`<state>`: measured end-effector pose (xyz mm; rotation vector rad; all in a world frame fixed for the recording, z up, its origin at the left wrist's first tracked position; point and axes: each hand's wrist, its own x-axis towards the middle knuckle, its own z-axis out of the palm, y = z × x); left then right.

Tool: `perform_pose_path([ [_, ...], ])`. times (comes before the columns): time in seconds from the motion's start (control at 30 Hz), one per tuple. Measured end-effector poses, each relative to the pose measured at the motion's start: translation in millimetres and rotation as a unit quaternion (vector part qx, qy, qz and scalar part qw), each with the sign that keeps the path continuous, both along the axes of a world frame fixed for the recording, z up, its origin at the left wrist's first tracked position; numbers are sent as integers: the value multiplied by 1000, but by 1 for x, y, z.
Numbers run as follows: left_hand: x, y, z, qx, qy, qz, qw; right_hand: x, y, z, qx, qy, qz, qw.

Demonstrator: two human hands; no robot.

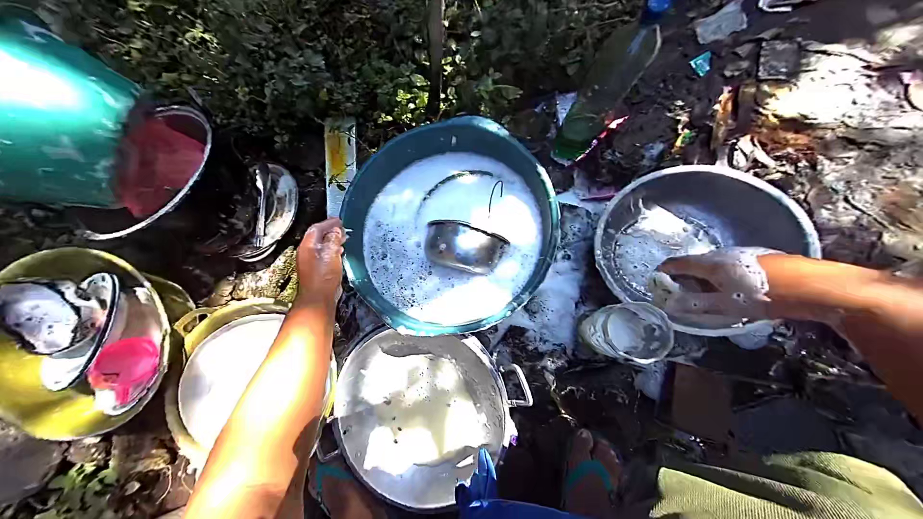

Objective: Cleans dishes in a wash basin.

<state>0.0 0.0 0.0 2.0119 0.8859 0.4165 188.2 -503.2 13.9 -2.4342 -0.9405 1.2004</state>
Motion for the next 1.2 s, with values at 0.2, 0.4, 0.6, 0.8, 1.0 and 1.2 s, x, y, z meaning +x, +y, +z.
perform_pose_path([
  [0.2,63,-81,-80,-39,241,-2,970,-49,-17,-45,-48,3,-5,999],
  [0.4,45,-123,-104,-33,304,-9,952,-67,6,-102,-148,35,94,984],
  [0.6,59,-129,-66,-22,364,-22,931,-74,29,-170,-235,-16,174,956],
  [0.8,71,-118,-39,183,129,-63,972,-77,30,-169,-267,46,146,951],
  [1.0,55,-93,-6,367,-1,-185,912,-80,39,-143,-276,26,149,949],
  [1.2,41,-57,42,491,-100,-234,833,-82,34,-180,-255,-10,125,959],
])
